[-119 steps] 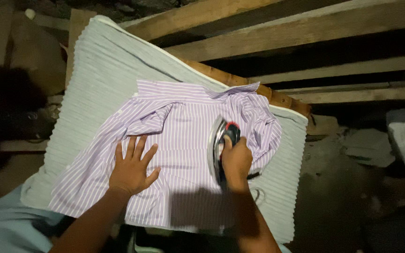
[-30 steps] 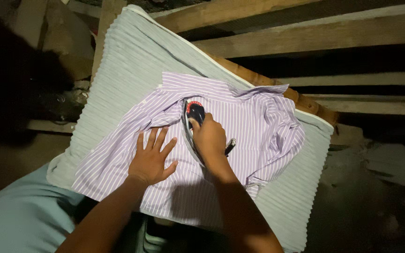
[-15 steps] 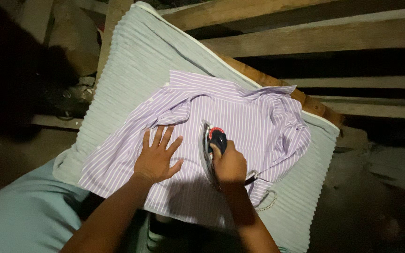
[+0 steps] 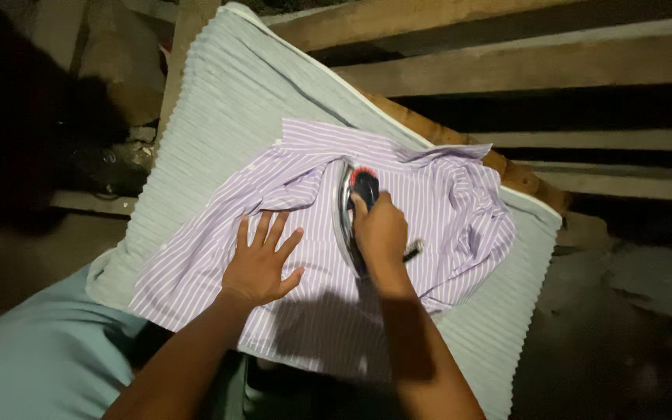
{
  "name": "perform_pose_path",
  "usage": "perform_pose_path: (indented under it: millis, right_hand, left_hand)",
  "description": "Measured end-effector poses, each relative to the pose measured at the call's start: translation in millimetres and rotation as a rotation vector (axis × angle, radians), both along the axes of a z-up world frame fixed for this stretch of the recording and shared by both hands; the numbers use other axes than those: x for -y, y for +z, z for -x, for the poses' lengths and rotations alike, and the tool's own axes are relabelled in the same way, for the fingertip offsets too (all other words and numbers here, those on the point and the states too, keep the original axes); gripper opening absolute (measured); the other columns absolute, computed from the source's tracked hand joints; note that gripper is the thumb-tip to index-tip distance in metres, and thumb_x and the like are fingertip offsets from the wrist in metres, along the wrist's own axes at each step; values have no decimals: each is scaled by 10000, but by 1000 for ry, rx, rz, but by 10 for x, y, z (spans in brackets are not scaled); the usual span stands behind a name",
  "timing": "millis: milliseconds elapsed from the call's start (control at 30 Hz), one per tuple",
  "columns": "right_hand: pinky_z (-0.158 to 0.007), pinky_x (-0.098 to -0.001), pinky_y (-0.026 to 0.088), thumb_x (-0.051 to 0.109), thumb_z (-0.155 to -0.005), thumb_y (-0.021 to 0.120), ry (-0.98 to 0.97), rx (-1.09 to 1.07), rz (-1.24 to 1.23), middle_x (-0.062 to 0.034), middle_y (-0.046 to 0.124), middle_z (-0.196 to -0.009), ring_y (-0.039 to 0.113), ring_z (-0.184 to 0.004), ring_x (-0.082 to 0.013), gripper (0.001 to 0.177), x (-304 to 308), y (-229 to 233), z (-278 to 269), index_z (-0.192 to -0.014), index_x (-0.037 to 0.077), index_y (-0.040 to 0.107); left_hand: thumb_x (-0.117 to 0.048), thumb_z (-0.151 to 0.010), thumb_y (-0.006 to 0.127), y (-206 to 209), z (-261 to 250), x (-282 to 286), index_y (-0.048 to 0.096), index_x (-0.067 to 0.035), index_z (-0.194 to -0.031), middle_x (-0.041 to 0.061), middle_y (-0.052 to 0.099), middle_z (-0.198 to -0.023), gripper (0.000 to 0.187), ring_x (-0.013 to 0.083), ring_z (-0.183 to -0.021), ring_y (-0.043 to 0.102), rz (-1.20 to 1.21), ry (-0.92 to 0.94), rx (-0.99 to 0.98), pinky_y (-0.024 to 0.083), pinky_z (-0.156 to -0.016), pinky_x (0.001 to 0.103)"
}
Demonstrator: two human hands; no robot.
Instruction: The person irons a purple and white striped shirt on a low ironing board covered with a white cloth. They repeatedly smooth the fabric, reposition the shirt, and use a handheld electric iron to press different sections including the body and sleeves.
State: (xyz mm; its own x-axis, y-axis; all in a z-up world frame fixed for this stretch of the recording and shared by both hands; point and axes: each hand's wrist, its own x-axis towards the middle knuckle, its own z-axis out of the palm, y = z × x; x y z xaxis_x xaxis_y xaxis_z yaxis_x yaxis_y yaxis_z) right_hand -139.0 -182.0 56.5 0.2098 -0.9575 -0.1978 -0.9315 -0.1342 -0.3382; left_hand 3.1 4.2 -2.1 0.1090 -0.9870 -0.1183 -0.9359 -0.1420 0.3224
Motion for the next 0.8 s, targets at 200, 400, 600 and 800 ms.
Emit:
perform_pose_path:
  millis: [200,400,600,800]
  right_hand:
    - [-734,-571,533,469,-940,664,-42,32,-76,-301,704,-846,684,-838,-521,489,-273,202,460,-1008,-15,649]
    - [-752,-576,530,485,-932,667,-142,-15,-82,-301,707,-851,683,-846,-519,505,-349,253,585,-1015,-13,643]
    - [-756,-586,527,492,-941,678,-123,-41,5,-311,706,-871,682,-847,-525,515,-28,51,399,-1011,-17,640]
    - [-754,-588,526,478,-933,692,-63,-44,57,-316,705,-877,679,-842,-532,509,288,-21,220,-1002,-25,649]
  left_hand:
    - [-609,-869,530,-34,5,-8,419,-204,-1510,178,222,-1636,767,402,-1517,133,-15,1,0,88,-1172,688]
    - [-619,-877,519,-25,1,7,400,-219,-1523,164,196,-1640,769,397,-1523,111,-90,-8,10,77,-1177,683]
    - [-615,-868,525,-59,6,-4,400,-236,-1524,164,198,-1646,768,400,-1521,120,-64,-3,15,84,-1182,677]
    - [-617,-869,520,-73,2,-6,401,-232,-1521,170,206,-1639,766,396,-1519,125,-51,-3,6,84,-1177,682]
